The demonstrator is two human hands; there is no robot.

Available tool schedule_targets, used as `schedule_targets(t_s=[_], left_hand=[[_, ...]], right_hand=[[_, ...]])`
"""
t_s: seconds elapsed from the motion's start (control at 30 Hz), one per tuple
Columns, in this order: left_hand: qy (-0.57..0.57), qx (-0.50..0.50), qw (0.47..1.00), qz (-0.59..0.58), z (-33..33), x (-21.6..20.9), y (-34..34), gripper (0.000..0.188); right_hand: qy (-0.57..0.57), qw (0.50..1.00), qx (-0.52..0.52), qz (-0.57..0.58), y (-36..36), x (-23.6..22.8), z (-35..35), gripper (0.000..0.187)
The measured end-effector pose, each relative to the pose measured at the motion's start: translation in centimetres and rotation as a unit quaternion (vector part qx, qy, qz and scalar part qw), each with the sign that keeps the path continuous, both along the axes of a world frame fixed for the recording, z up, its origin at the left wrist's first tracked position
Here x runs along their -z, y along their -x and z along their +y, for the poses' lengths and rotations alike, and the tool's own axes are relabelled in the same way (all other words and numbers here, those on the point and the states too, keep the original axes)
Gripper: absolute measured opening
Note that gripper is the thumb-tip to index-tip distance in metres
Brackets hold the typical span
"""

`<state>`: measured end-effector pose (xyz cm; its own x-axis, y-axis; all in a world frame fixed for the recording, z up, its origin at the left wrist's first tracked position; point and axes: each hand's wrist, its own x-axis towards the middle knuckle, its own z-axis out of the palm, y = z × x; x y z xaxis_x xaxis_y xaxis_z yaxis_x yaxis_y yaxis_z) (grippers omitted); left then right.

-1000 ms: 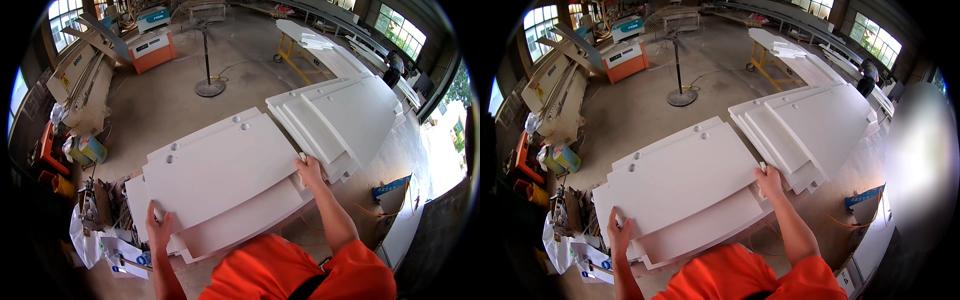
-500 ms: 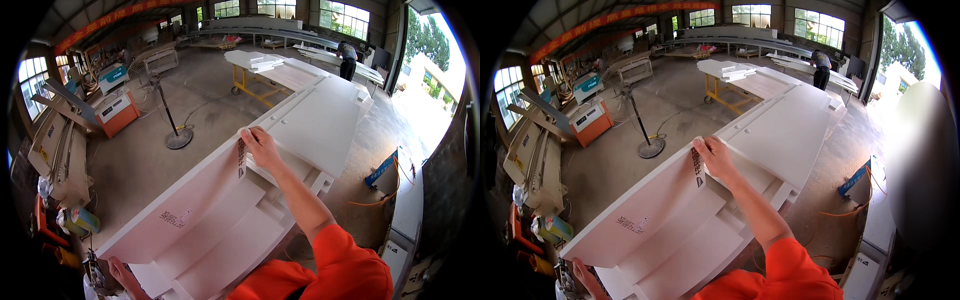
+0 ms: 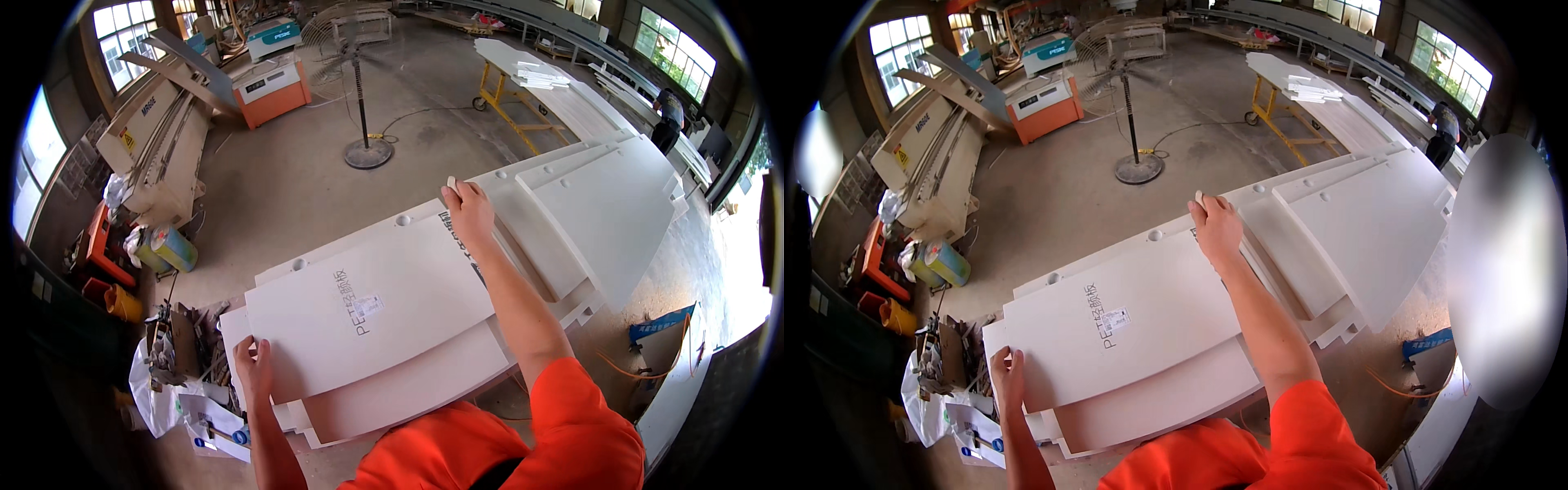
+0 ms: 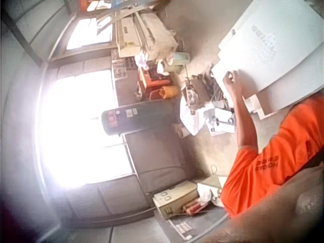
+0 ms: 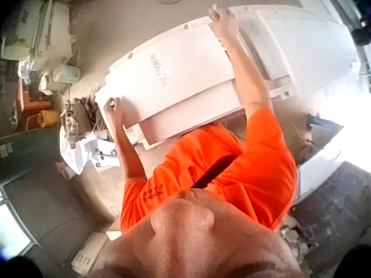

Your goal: The person wipes the surface of white rectangular panels with a cloth. They handle the panels one at a time, wiping them and then stacking them on a pile.

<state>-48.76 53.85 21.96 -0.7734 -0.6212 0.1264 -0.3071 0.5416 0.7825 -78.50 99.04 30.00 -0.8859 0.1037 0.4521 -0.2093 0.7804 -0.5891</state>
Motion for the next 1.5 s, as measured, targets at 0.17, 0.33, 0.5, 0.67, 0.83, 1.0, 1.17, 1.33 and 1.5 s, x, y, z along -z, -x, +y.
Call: schedule_targets(t_s=[0.17,0.33,0.5,0.67,0.83,1.0,1.17,1.33,1.5], left_hand=[[-0.054,0.055,0.996,-0.053,6.8,-2.9,-7.0,0.088],[-0.102,0.129,0.986,0.030,5.4,-0.4,-8.9,0.113],[0.013,0.127,0.989,0.077,5.1,2.3,-9.1,0.112],[-0.082,0.135,0.985,0.073,4.8,2.1,-9.4,0.095],[-0.248,0.166,0.950,0.087,2.6,4.4,-10.9,0.074],[-0.402,0.134,0.899,0.111,3.8,-0.4,-9.4,0.069],[-0.072,0.086,0.994,0.003,7.8,-0.2,-6.0,0.076],[-0.094,0.086,0.992,-0.007,7.8,-0.6,-6.2,0.078],[-0.080,0.082,0.993,-0.010,7.0,0.1,-6.5,0.075]], right_hand=[[-0.242,0.930,-0.227,-0.158,-0.7,4.7,-4.4,0.067],[-0.280,0.862,-0.390,-0.160,-3.9,3.8,-16.9,0.088],[-0.258,0.819,-0.498,-0.121,-10.2,3.2,-34.5,0.094],[-0.284,0.760,-0.583,-0.044,-20.2,4.9,-38.1,0.093],[-0.169,0.805,-0.567,0.021,-28.8,5.9,-28.2,0.087],[-0.241,0.903,-0.354,-0.037,-26.7,4.8,-11.9,0.085],[-0.269,0.953,-0.094,-0.101,-21.0,6.7,2.9,0.085],[-0.242,0.949,-0.088,-0.181,-8.8,5.7,3.0,0.085],[-0.167,0.960,-0.070,-0.212,0.4,4.7,2.2,0.086]])
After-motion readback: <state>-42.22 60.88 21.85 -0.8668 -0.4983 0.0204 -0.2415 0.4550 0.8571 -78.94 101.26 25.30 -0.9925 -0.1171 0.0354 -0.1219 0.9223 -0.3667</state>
